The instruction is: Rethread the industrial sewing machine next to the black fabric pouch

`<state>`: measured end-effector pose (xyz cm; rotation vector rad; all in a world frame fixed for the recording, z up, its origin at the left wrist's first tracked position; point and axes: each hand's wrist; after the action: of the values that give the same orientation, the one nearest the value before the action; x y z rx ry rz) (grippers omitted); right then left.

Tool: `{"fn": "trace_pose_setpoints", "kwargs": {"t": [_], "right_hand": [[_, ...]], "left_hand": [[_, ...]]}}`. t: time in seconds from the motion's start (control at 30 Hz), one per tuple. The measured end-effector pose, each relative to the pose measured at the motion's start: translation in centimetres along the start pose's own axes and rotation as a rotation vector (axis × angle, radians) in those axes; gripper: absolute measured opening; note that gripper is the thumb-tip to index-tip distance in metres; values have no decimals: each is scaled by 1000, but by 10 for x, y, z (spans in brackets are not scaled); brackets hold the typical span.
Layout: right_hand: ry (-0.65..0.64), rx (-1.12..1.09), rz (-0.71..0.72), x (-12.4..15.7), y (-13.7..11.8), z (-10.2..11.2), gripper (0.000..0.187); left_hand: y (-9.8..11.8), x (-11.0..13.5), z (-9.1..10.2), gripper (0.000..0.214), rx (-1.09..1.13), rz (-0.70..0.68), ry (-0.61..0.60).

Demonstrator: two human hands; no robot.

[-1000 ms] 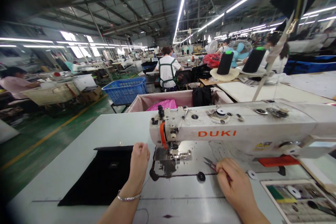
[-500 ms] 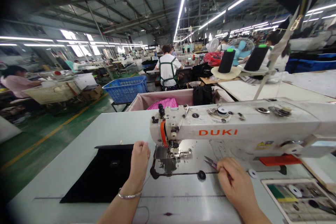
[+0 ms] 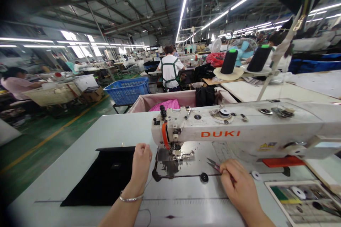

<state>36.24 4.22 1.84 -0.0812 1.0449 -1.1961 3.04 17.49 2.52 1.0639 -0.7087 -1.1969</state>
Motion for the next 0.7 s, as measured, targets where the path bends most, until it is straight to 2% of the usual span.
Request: {"fn": "trace_pose_setpoints", "kwargs": {"t": [0.23, 0.33, 0.4, 0.47, 0.53, 0.6, 0.7], "right_hand": [[7, 19, 22, -1, -4, -3, 16], [50, 35, 40, -9, -18, 10, 11], [140, 119, 97, -28, -32, 29, 7], [288, 301, 184, -60, -43, 55, 22], [313, 479, 183, -101, -47, 78, 41], [147, 663, 175, -141, -45, 94, 44], [-178, 677, 312, -187, -37, 105, 40]], "left_hand": [[-1, 0, 0, 24, -3, -6, 7], [-2, -1, -1, 22, -15, -9, 14], [-3, -2, -2, 20, -28, -17, 31], [-2, -3, -2, 18, -43, -31, 74], [1, -3, 0, 14, -55, -47, 147], [9, -1, 6, 13, -55, -57, 226], [27, 10, 25, 22, -29, -75, 306]]}}
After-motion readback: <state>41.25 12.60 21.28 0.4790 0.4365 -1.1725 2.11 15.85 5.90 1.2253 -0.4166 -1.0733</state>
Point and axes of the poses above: each hand's wrist, its own x-axis away from the middle knuckle, its own z-axis out of the back of the hand, y = z × x, and after that the axes turned 11 degrees about -x, right-handed
